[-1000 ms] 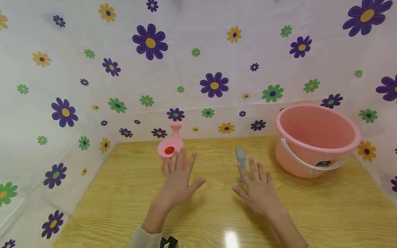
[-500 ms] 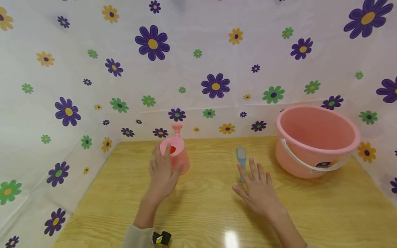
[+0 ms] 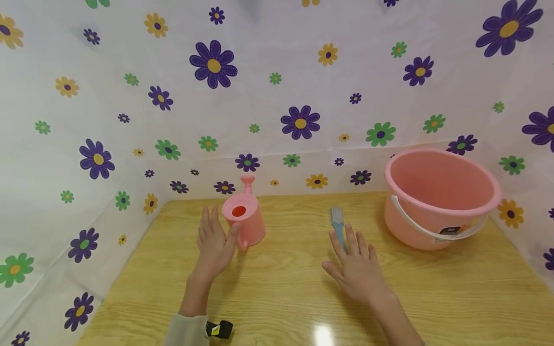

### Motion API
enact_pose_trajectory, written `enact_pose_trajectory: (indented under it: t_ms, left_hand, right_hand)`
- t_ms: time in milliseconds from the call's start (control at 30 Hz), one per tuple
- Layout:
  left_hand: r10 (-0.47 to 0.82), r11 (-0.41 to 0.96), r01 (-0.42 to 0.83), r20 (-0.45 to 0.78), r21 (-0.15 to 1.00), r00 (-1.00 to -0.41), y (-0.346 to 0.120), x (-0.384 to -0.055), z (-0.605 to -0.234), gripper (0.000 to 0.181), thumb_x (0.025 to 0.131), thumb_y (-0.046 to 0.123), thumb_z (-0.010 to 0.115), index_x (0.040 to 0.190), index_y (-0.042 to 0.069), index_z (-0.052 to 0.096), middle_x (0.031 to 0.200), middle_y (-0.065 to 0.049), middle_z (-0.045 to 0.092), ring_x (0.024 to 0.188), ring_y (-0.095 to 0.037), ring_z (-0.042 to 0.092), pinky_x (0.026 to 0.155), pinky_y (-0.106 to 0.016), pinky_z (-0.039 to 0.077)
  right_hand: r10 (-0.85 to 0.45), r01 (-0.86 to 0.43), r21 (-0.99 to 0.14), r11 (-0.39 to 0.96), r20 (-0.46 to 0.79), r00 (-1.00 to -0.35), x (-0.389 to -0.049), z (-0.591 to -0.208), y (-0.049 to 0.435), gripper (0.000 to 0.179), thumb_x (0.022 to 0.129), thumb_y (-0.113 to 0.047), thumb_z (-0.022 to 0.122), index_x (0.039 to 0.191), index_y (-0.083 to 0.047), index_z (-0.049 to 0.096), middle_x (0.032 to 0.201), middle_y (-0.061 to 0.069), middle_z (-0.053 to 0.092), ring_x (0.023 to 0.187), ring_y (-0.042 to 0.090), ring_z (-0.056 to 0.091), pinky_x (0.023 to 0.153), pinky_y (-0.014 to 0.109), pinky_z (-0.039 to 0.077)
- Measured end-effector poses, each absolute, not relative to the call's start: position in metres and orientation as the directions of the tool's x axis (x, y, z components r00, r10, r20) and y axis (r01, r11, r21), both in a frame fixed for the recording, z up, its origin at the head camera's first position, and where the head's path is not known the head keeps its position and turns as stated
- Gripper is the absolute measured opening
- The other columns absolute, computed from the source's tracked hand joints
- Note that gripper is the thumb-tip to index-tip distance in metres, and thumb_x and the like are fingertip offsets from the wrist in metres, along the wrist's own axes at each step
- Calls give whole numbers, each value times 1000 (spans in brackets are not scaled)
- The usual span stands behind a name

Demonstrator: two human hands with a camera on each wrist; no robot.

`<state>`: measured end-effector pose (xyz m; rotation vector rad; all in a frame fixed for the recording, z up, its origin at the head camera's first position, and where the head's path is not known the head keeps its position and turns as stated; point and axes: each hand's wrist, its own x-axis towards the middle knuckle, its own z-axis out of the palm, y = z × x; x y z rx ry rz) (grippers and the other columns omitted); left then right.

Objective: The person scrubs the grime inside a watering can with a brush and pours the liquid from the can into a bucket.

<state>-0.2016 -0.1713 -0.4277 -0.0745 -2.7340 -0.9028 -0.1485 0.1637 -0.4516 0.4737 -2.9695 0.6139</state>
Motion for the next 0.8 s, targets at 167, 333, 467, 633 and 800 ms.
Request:
enact_pose_trajectory:
  t_ms: [167, 333, 467, 633, 800]
  left_hand:
    - [-47, 814, 91, 221, 574, -974, -173, -201, -433, 83, 103, 53, 39, 158, 5, -2, 162, -23, -11, 147, -47, -3, 114, -68, 4]
    - [-48, 812, 83, 207, 578, -977, -170, -200, -437, 81, 104, 51, 37, 157, 2, 2, 160, -28, -5, 146, -50, 1, 113, -69, 6]
    - [-72, 795, 63, 197, 604, -978, -169, -203, -441, 79, 104, 51, 36, 156, -1, 8, 159, -31, 2, 144, -52, 6, 111, -71, 9]
    - [-117, 741, 8, 141, 671, -983, -169, -204, -441, 75, 104, 53, 35, 151, -4, 23, 149, -33, 21, 136, -49, 20, 107, -68, 20]
    - [-136, 702, -25, 100, 712, -986, -169, -203, -441, 68, 103, 54, 38, 136, -5, 42, 127, -27, 37, 118, -41, 33, 95, -57, 33]
  right_hand:
    - [-291, -318, -377, 870, 130, -948, -146, -453, 164, 73, 102, -53, 46, 158, -12, 24, 162, 28, 4, 144, 55, 12, 106, 75, 17]
    - [-293, -319, -382, 867, 126, -948, -144, -453, 162, 73, 102, -53, 46, 158, -13, 24, 162, 26, 4, 144, 54, 11, 106, 75, 16]
    - [-288, -313, -386, 868, 123, -950, -144, -454, 162, 72, 102, -53, 46, 158, -12, 24, 162, 26, 4, 144, 54, 11, 106, 75, 15]
    - [-285, -312, -380, 871, 126, -950, -145, -454, 162, 71, 102, -53, 44, 157, -12, 25, 161, 28, 6, 144, 54, 10, 107, 75, 15]
    - [-287, -317, -375, 871, 134, -948, -146, -455, 164, 70, 103, -51, 45, 157, -10, 26, 161, 29, 8, 144, 55, 12, 106, 75, 17]
